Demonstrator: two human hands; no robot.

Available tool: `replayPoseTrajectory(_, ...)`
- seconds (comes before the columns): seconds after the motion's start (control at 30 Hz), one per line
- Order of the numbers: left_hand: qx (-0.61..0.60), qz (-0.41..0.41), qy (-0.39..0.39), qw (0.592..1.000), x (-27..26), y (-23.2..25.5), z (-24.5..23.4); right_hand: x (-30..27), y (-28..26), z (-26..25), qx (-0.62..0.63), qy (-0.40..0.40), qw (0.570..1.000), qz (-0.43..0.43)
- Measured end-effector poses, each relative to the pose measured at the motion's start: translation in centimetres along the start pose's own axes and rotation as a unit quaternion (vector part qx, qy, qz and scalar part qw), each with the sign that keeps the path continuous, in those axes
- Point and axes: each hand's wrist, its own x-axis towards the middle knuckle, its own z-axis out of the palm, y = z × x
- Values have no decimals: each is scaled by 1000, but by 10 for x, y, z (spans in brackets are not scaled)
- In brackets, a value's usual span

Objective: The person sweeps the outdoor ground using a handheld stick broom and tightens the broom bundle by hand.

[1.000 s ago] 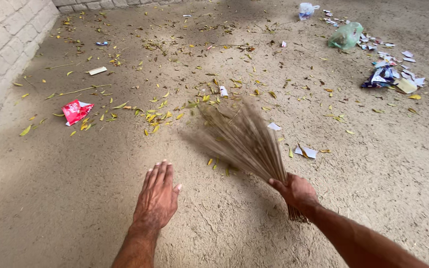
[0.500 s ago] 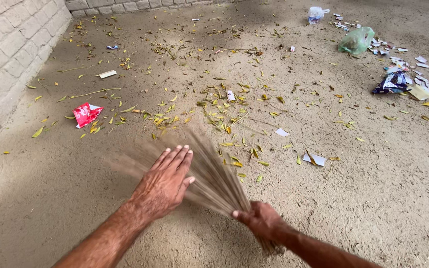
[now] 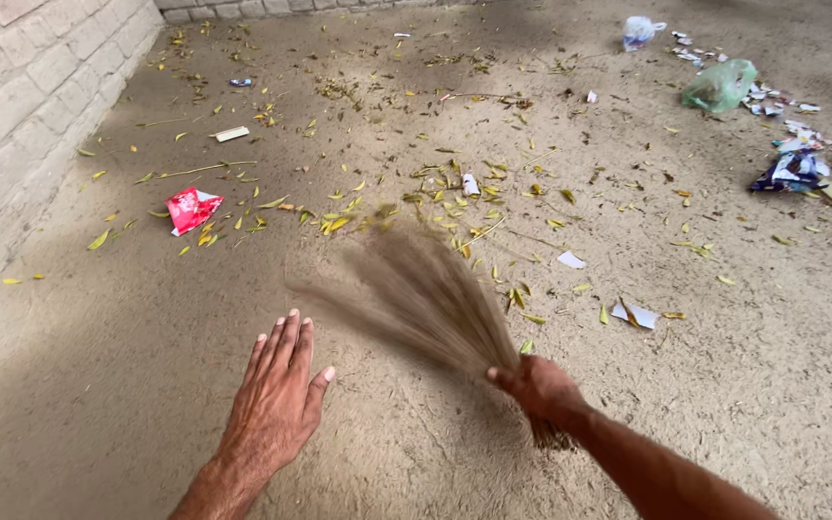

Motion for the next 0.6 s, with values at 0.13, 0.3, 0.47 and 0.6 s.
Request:
replayPoseTrajectory(0.13, -2, -15, -19, 1000, -2, -16, -1, 27, 20, -9, 88, 86, 992, 35)
replayPoseTrajectory(0.3, -20, -20, -33, 999, 1, -29, 1, 20, 23, 1, 105, 110, 988, 8)
replayPoseTrajectory(0.47, -36, 7, 23, 999, 7, -29, 4, -5, -18, 42, 181, -2, 980, -86)
replayPoseTrajectory(0.6, -53, 20, 31, 998, 6, -27, 2, -19, -55, 85, 209, -89, 964, -135)
